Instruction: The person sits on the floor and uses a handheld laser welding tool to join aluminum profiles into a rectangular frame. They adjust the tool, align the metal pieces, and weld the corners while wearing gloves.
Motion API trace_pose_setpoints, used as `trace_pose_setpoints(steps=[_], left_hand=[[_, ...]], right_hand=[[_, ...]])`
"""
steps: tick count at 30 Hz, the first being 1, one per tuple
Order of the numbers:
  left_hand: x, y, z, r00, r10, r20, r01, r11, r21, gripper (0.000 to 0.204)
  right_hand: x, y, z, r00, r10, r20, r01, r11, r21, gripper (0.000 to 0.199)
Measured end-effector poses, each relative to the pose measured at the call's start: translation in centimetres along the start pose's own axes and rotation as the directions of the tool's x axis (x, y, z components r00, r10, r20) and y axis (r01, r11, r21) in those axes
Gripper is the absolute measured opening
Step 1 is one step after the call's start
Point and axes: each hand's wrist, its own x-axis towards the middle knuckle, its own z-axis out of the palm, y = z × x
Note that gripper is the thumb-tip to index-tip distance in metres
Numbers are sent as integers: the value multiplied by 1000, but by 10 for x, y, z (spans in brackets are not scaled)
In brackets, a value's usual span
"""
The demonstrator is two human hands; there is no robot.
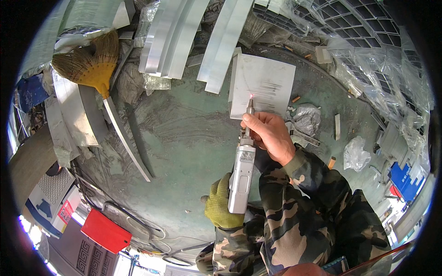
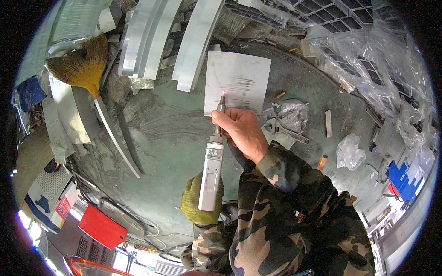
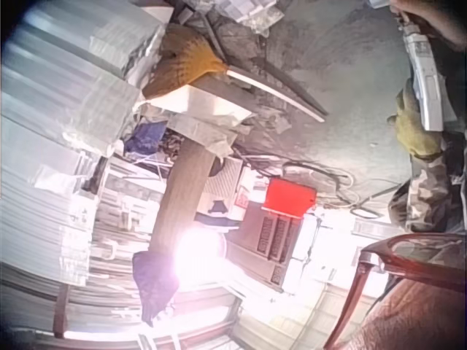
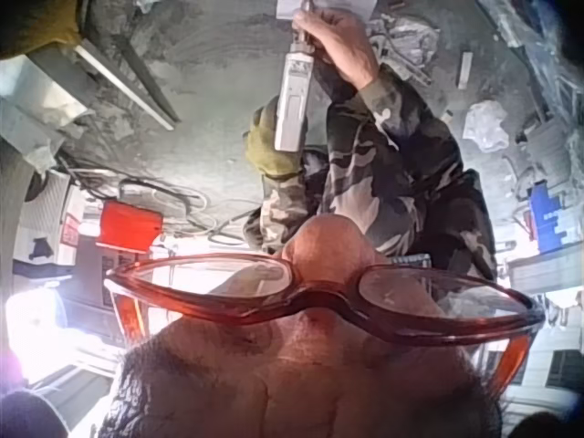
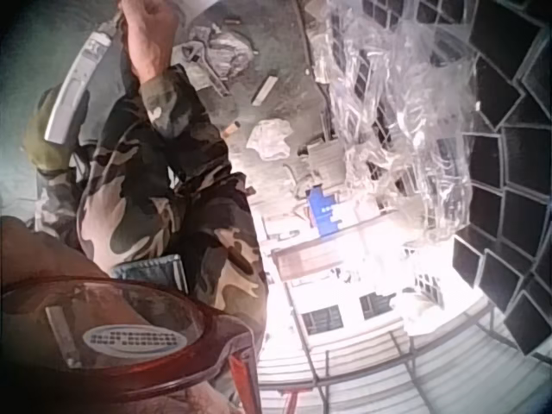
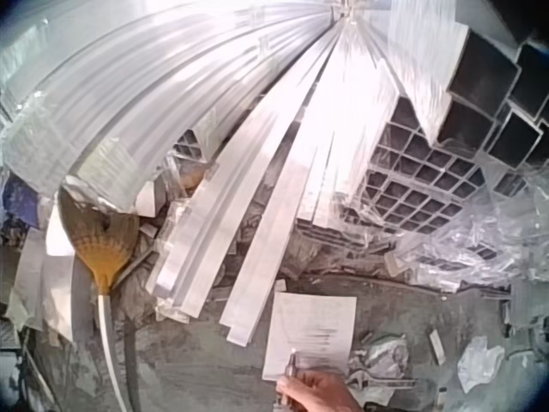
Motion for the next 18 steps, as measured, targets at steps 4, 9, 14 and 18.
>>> trace_pose_setpoints(steps=[4,9,14,18], left_hand=[[1,-2,1,1000,-7,-8,7,1000,2,45],[3,-6,5,992,56,-113,-52,998,40,35],[3,-6,5,990,82,-113,-78,996,44,34],[-2,-6,0,999,28,-19,-28,1000,-10,48]], right_hand=[[3,3,2,1000,-7,6,7,1000,-5,40],[6,8,3,1000,-7,26,7,1000,-7,40],[2,5,1,1000,2,21,-2,1000,1,39],[-3,2,0,999,16,47,-18,999,37,41]])
